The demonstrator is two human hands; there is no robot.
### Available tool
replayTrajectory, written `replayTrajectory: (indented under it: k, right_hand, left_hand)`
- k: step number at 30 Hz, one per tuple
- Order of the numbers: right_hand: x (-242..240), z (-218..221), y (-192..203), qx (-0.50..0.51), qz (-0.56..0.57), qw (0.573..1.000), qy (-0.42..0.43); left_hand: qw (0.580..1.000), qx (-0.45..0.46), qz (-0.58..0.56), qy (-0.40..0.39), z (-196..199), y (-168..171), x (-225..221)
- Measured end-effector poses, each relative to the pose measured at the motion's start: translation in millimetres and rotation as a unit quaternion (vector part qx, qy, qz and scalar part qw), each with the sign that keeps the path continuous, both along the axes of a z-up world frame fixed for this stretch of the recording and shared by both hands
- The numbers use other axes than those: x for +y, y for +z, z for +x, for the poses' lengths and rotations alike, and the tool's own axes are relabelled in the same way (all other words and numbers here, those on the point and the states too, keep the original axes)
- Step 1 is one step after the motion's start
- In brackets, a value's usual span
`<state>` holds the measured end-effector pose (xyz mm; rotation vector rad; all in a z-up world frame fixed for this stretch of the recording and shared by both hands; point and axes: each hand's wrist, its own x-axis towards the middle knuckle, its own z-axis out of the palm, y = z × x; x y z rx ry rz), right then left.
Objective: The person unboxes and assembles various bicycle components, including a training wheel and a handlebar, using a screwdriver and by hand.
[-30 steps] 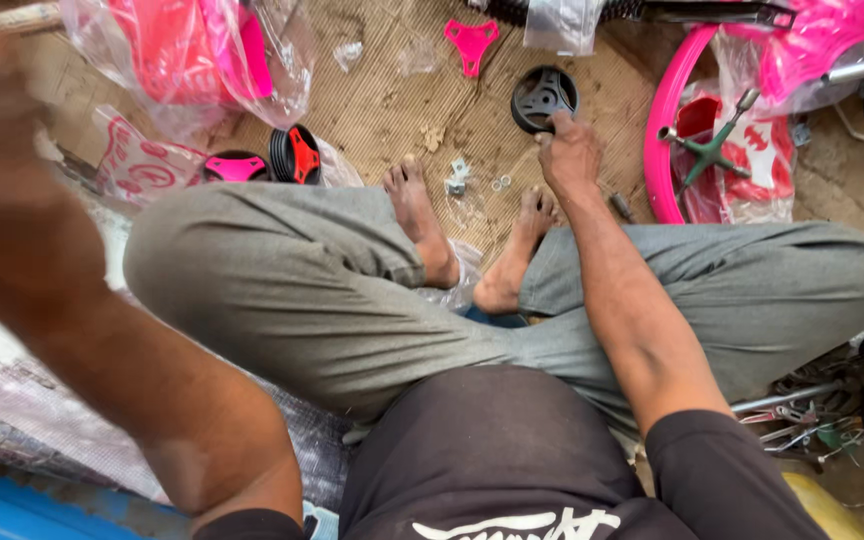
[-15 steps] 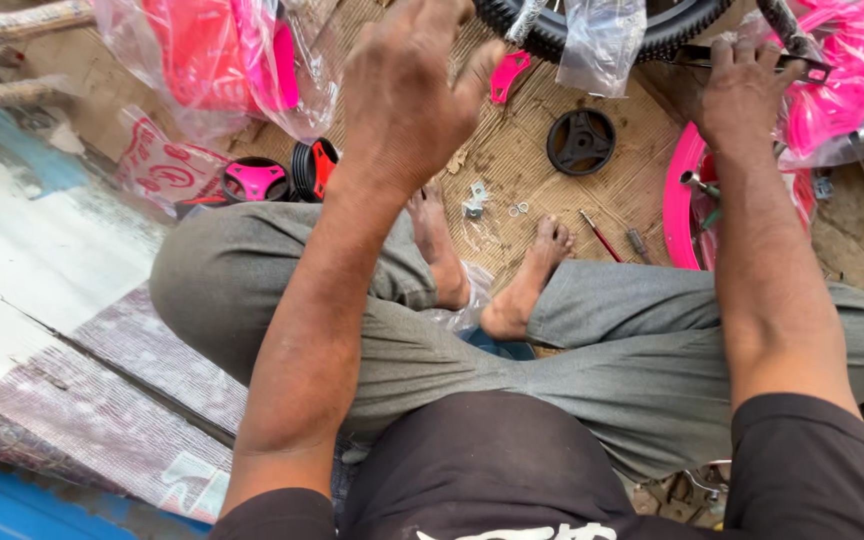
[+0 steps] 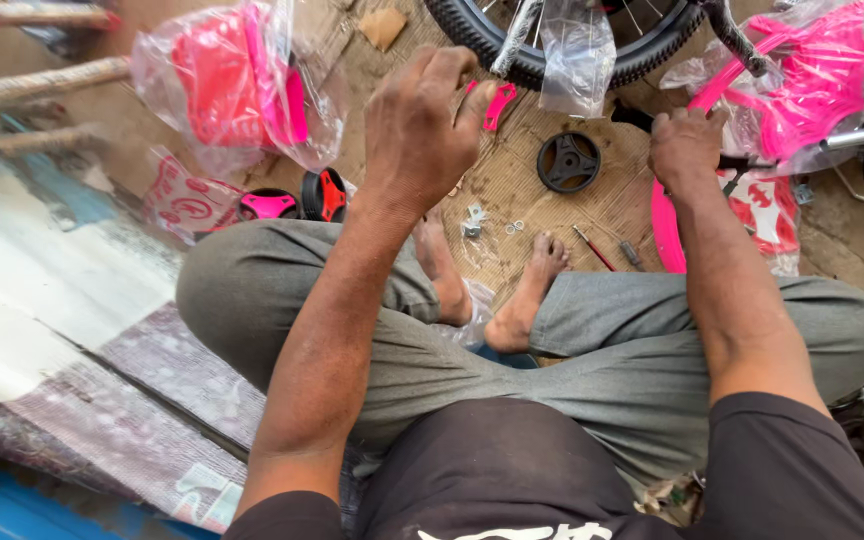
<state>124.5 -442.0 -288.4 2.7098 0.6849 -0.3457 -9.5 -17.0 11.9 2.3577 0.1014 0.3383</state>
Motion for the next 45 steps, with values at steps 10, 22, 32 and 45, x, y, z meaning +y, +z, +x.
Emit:
replayTrajectory:
  k: [10, 22, 32, 45]
  right_hand:
    - [91.8, -66.1, 235.8, 0.222, 0.484, 0.811, -0.242]
    - [110.3, -157.3, -4.5, 0.265, 0.395, 0.873, -0.104]
    - [136.3, -168.1, 10.2, 0.230, 0.304, 0.924, 0.014]
    - [118.5, -75.2, 126.8, 0.257, 0.595, 0.718, -0.252]
  left_hand:
    - [0.951, 0.221, -0.207, -0.062, -29.5, -51.7, -70.1]
    - [0.720, 0.107, -0.667, -0.158, -43.2, 10.9, -48.2]
    - [0.863, 0.036, -0.498, -0.074, -5.8, -11.5, -64.4]
    - [0.969, 0.052, -0.214, -0.111, -7.5, -39.5, -70.3]
